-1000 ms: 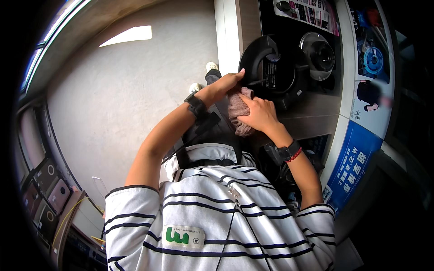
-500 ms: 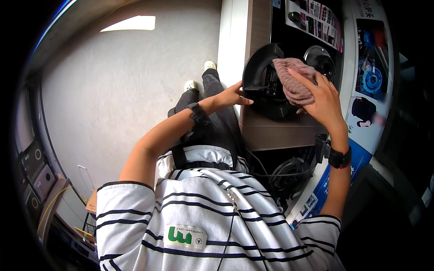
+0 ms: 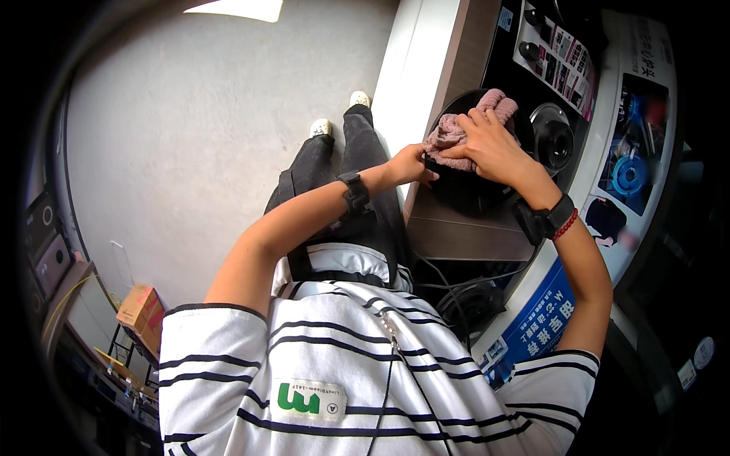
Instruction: The person wipes a wooden shelf with a cloth, then picks up a stove burner cap, wipes it, and wipes the surrounding stovetop surface.
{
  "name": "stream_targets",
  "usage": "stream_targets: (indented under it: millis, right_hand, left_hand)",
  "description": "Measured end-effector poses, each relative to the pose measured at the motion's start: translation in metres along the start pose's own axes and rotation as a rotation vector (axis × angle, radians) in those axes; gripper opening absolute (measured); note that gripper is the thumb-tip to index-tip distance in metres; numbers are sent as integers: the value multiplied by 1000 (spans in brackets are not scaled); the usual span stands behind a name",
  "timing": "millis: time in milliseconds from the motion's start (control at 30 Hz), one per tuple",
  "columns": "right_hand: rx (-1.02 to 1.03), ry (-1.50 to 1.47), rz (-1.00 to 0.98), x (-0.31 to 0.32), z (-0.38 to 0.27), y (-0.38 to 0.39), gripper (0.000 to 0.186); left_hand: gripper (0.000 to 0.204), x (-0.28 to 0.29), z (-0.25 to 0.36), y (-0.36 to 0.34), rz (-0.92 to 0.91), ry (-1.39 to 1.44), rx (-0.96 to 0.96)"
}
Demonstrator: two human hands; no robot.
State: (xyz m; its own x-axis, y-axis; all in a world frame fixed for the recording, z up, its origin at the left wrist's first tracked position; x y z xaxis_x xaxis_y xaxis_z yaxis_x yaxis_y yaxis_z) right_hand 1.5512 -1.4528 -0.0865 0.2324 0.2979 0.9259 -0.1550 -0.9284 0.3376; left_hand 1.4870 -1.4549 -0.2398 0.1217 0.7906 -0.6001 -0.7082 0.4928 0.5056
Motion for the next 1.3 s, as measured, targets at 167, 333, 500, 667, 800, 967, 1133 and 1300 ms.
stream_targets:
  millis: [167,333,500,667,800,967,1133,1300]
  right_hand:
    - [-25,-92,-72,-7,0,-8,30]
    - [-70,-102,-122,-12,-1,-13,35]
    - [-159,-54,-141,-18,4,-14,31]
    - [-213,35,-155,-24,11,-9,28]
    - [-235,109,-145,-25,10,-6,26]
    - [-316,232,-157,-23,7,-4,22]
    - [-495,344,-40,-11,32,10,10]
    - [-602,390,143,23,47,23,16]
  left_hand:
    - [31,2,-2,3,43,-41,36]
    - [29,1,8,10,78,-116,36]
    - [33,5,-1,12,135,-96,70]
    - [38,0,-5,8,76,-33,38]
    - [33,3,-12,3,101,11,32]
    - [33,3,-9,2,94,19,26]
    - [34,2,-2,-7,91,-60,57]
    - [36,4,-2,-15,86,-81,67]
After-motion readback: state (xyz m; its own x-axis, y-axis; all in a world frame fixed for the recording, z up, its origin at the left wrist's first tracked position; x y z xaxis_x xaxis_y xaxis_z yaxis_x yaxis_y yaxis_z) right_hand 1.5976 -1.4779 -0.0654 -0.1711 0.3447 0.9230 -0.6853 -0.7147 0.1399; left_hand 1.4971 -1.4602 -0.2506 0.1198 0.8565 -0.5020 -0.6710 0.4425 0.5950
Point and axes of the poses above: each hand's wrist, its own y-axis away from the middle knuckle, its own x-axis out of the back of the hand, z = x × y, the point moved 9 cm from there along -y, towards the middle knuckle, and after that the axes turned 2 degrees about x, right-handed, at the moved point
